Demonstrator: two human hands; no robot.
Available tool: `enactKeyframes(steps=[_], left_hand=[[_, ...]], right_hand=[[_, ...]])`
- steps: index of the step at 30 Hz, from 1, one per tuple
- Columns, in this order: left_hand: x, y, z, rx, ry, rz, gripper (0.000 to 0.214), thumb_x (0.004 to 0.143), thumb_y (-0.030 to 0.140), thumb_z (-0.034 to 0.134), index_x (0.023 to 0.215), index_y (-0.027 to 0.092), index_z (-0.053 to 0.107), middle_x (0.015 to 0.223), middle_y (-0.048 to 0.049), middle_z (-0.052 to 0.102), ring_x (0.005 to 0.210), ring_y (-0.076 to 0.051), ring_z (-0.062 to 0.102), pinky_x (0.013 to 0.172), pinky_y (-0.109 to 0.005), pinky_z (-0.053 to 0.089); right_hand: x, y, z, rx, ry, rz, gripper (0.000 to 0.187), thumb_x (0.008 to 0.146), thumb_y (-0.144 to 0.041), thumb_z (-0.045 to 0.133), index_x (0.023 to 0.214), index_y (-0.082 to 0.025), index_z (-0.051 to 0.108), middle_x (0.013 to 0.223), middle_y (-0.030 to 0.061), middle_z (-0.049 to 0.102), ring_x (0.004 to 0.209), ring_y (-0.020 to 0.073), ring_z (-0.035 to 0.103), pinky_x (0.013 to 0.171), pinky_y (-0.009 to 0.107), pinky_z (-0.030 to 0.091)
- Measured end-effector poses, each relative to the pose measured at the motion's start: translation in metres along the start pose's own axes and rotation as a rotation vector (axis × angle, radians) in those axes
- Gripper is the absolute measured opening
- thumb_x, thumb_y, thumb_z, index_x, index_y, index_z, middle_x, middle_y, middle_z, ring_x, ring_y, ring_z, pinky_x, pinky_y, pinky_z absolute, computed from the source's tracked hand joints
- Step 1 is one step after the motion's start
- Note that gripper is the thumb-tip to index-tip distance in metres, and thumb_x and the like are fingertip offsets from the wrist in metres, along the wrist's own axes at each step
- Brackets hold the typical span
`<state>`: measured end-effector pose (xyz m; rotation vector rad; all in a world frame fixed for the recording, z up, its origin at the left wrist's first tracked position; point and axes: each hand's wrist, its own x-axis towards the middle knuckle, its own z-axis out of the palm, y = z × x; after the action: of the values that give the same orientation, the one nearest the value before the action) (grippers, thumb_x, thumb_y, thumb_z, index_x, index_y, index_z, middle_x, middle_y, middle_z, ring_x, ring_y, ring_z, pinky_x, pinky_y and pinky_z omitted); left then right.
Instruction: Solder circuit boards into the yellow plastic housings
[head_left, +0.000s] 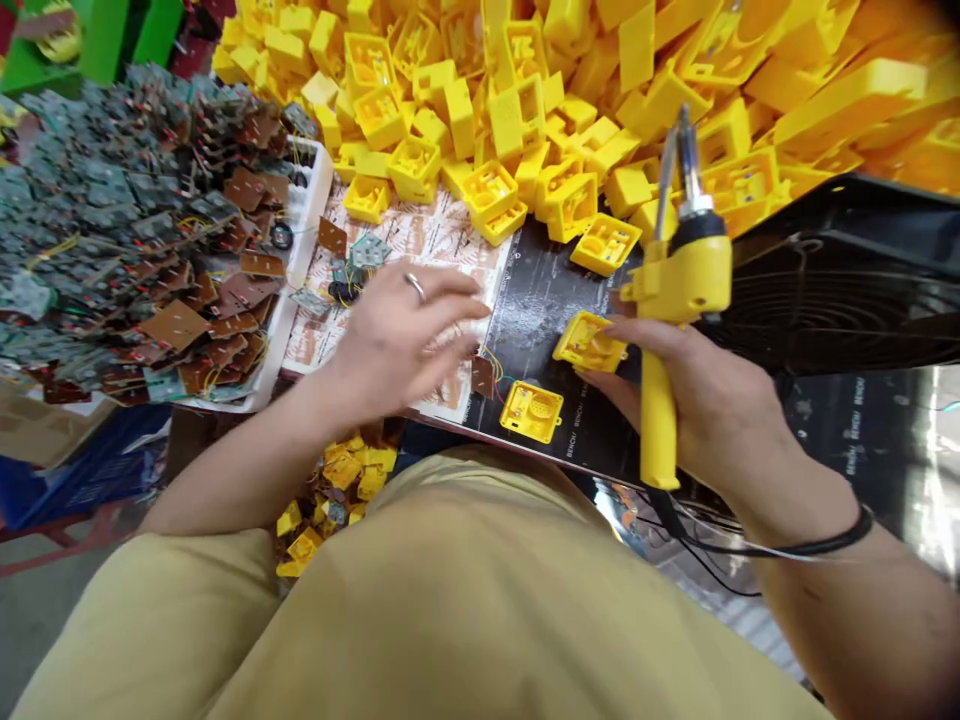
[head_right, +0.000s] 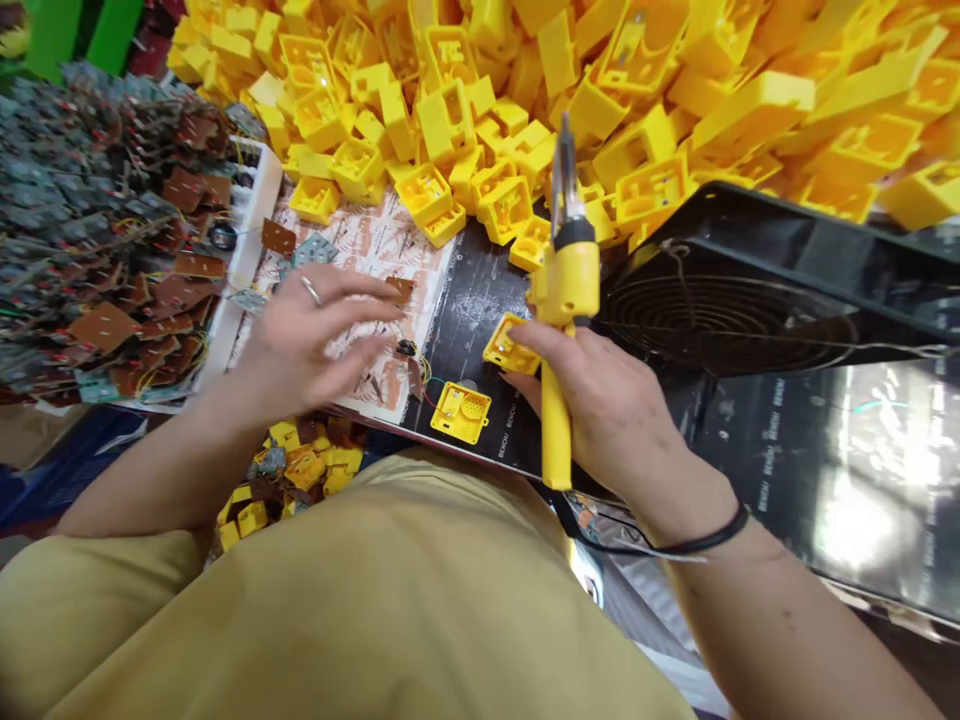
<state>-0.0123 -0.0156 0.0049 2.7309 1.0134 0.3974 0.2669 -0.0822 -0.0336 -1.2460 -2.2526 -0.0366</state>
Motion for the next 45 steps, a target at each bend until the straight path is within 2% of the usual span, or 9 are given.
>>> enactKeyframes(steps=[4, 9, 13, 16, 23, 26, 31, 38, 45], left_hand=[[0.015, -0.033, -0.002, 0.158, -0.172, -0.003, 0.033, 0.092, 0.012, 0.049, 0.115, 0.025, 0.067, 0.14, -0.0072, 0.059, 0.136, -0.029, 0.05, 0.11, -0.05, 0.039], [0.029, -0.031, 0.003, 0.304, -0.358, 0.154, 0.027, 0.092, 0.001, 0.042, 0.092, 0.015, 0.065, 0.137, -0.0108, 0.061, 0.144, -0.028, 0.041, 0.116, -0.05, 0.034], [0.03, -0.023, -0.014, 0.249, -0.467, 0.059, 0.018, 0.088, 0.011, 0.049, 0.082, 0.017, 0.065, 0.095, -0.0075, 0.073, 0.106, -0.026, 0.068, 0.097, -0.041, 0.047], [0.03, -0.026, -0.021, 0.177, -0.51, -0.106, 0.014, 0.084, 0.019, 0.052, 0.081, 0.019, 0.067, 0.066, -0.0027, 0.064, 0.072, -0.02, 0.067, 0.079, -0.034, 0.05], [0.024, -0.056, -0.015, -0.468, -0.654, -0.233, 0.027, 0.083, 0.032, 0.057, 0.105, 0.019, 0.065, 0.07, 0.0011, 0.07, 0.055, -0.011, 0.061, 0.055, -0.021, 0.042], [0.02, -0.055, -0.015, -0.53, -0.623, -0.267, 0.024, 0.084, 0.032, 0.057, 0.101, 0.02, 0.067, 0.07, 0.0012, 0.069, 0.058, -0.011, 0.063, 0.057, -0.022, 0.044], [0.02, -0.04, -0.016, -0.278, -0.433, -0.177, 0.014, 0.08, 0.029, 0.063, 0.088, 0.021, 0.07, 0.075, 0.002, 0.07, 0.068, -0.012, 0.067, 0.072, -0.025, 0.048], [0.038, -0.034, -0.003, -0.613, -0.535, -0.272, 0.024, 0.084, 0.028, 0.058, 0.104, 0.019, 0.068, 0.072, -0.0001, 0.072, 0.063, -0.012, 0.067, 0.061, -0.024, 0.048], [0.05, -0.032, 0.005, -0.345, -0.402, -0.271, 0.013, 0.08, 0.024, 0.062, 0.082, 0.016, 0.072, 0.069, 0.0006, 0.073, 0.064, -0.011, 0.066, 0.064, -0.022, 0.046]], right_hand=[[0.018, 0.001, 0.018, 0.075, -0.057, -0.022, 0.034, 0.096, -0.026, 0.06, 0.128, -0.022, 0.048, 0.104, 0.0062, 0.067, 0.087, 0.0194, 0.069, 0.068, 0.028, 0.056], [0.021, 0.003, 0.023, 0.141, -0.068, -0.008, 0.04, 0.093, -0.031, 0.064, 0.128, -0.02, 0.048, 0.109, 0.0082, 0.066, 0.097, 0.0241, 0.068, 0.087, 0.037, 0.058], [0.018, 0.003, 0.023, 0.174, -0.066, 0.028, 0.04, 0.093, -0.03, 0.064, 0.128, -0.021, 0.049, 0.112, 0.0084, 0.067, 0.092, 0.0228, 0.069, 0.077, 0.034, 0.059], [0.016, 0.0, 0.027, 0.172, -0.033, 0.032, 0.039, 0.092, -0.031, 0.065, 0.127, -0.021, 0.051, 0.112, 0.0089, 0.067, 0.091, 0.0228, 0.069, 0.074, 0.033, 0.059], [0.017, -0.004, 0.027, 0.222, -0.024, 0.031, 0.042, 0.092, -0.032, 0.066, 0.129, -0.021, 0.049, 0.107, 0.0074, 0.067, 0.087, 0.0197, 0.069, 0.076, 0.03, 0.059], [0.018, -0.006, 0.028, 0.218, -0.018, 0.035, 0.041, 0.092, -0.031, 0.066, 0.128, -0.021, 0.05, 0.106, 0.0072, 0.067, 0.085, 0.0189, 0.069, 0.074, 0.029, 0.059], [0.02, -0.01, 0.031, 0.227, -0.054, 0.012, 0.04, 0.094, -0.029, 0.062, 0.131, -0.022, 0.047, 0.106, 0.0079, 0.067, 0.088, 0.0206, 0.068, 0.074, 0.031, 0.058], [0.022, -0.014, 0.022, 0.283, -0.031, 0.025, 0.042, 0.092, -0.03, 0.066, 0.13, -0.024, 0.048, 0.111, 0.0082, 0.067, 0.096, 0.0227, 0.068, 0.088, 0.038, 0.059], [0.017, -0.018, 0.02, 0.272, 0.017, 0.136, 0.035, 0.094, -0.031, 0.064, 0.125, -0.026, 0.05, 0.116, 0.0072, 0.068, 0.096, 0.0206, 0.07, 0.088, 0.036, 0.06]])
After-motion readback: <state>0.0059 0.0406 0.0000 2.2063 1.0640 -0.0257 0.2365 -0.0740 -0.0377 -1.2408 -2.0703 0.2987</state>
